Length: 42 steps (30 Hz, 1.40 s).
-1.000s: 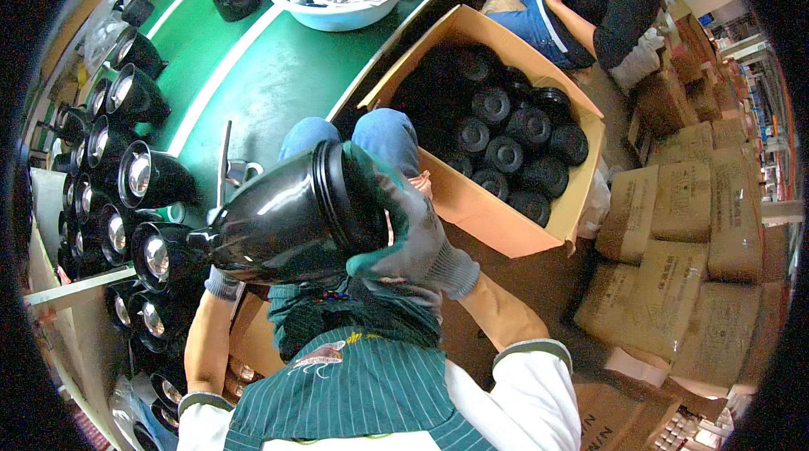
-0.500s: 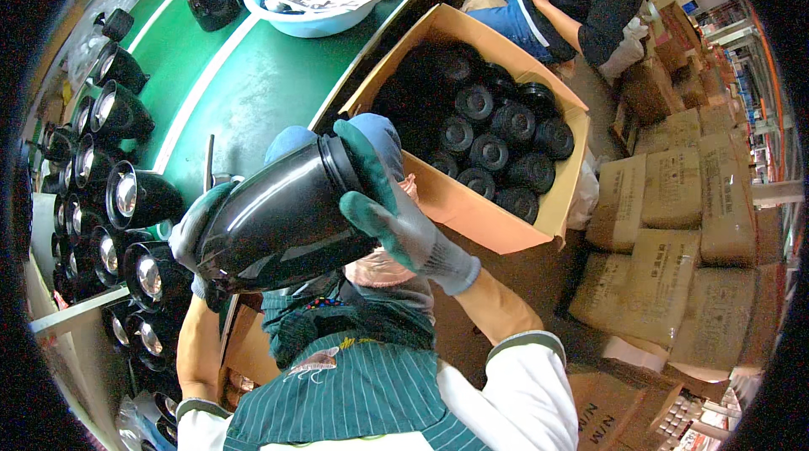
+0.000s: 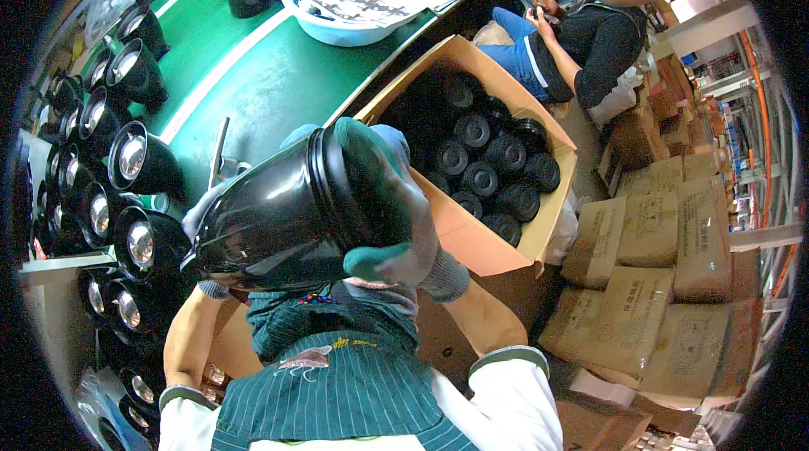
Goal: The person sits at a workstation and repeatedly assembles black kettles by inserting a metal rod into the base and securing a circular lid. The person handles the kettle body, rod, and lid one at a time, then places the assembled unit on the table.
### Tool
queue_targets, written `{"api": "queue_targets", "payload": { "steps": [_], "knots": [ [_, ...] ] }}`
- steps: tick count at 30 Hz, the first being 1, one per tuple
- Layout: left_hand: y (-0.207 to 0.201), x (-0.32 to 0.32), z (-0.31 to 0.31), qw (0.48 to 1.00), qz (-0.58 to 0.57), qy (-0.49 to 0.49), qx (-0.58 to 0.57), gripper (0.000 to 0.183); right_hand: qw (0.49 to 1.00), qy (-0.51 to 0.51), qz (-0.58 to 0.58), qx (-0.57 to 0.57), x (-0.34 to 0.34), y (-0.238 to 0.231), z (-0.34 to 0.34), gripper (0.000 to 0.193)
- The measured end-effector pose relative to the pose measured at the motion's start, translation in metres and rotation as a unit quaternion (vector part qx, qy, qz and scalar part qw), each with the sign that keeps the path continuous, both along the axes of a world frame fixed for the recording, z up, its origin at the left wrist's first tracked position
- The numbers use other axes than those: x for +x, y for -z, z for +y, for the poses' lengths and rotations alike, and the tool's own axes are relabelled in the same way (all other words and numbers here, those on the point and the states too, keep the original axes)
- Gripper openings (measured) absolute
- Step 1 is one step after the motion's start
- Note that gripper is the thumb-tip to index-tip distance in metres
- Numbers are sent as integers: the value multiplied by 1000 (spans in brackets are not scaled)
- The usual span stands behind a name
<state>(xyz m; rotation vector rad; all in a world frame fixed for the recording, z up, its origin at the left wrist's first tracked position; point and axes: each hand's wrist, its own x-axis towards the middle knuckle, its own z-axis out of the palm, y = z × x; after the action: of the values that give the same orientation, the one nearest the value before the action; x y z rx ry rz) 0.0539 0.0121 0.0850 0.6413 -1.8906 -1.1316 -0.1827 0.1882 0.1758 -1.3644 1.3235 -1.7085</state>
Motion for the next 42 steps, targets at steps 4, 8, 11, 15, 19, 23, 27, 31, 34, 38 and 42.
{"api": "queue_targets", "payload": {
  "steps": [4, 8, 11, 15, 19, 23, 27, 31, 34, 38, 42],
  "knots": [
    [-36, 6, -1, 966, -41, -107, -232, 30, 991, -50, -119, 37, 5, 0, -9, 105],
    [-77, 29, -10, 908, -113, 46, -402, 33, 931, -21, -307, 196, -28, 101, 11, 62],
    [-71, 18, -19, 890, -120, 83, -431, 29, 948, 40, -151, 278, -34, 106, 26, 68],
    [-17, 7, -30, 988, 22, -4, -152, 29, 970, -54, -20, 238, -20, 50, 19, 88],
    [89, 34, -11, 860, 158, 94, 476, 41, 960, -54, 259, -89, -10, 31, -19, 115],
    [19, 5, -18, 992, -12, 77, 101, 36, 999, -32, 13, 33, -2, 33, -21, 92],
    [-66, 9, -31, 901, -148, 94, -396, 31, 935, -124, -280, 178, -40, 75, -17, 60],
    [-43, 1, -39, 963, -82, 91, -241, 32, 965, -141, -165, 149, -50, 78, -13, 79],
    [42, 25, -37, 948, 1, 77, 309, 30, 983, -68, 154, 75, -25, 54, 0, 103],
    [71, 18, -6, 907, 166, 97, 375, 29, 995, -76, 63, -12, -5, 52, -18, 110],
    [-60, 12, -34, 914, -97, 59, -389, 36, 961, -24, -197, 191, -11, 55, -16, 71]
  ]
}}
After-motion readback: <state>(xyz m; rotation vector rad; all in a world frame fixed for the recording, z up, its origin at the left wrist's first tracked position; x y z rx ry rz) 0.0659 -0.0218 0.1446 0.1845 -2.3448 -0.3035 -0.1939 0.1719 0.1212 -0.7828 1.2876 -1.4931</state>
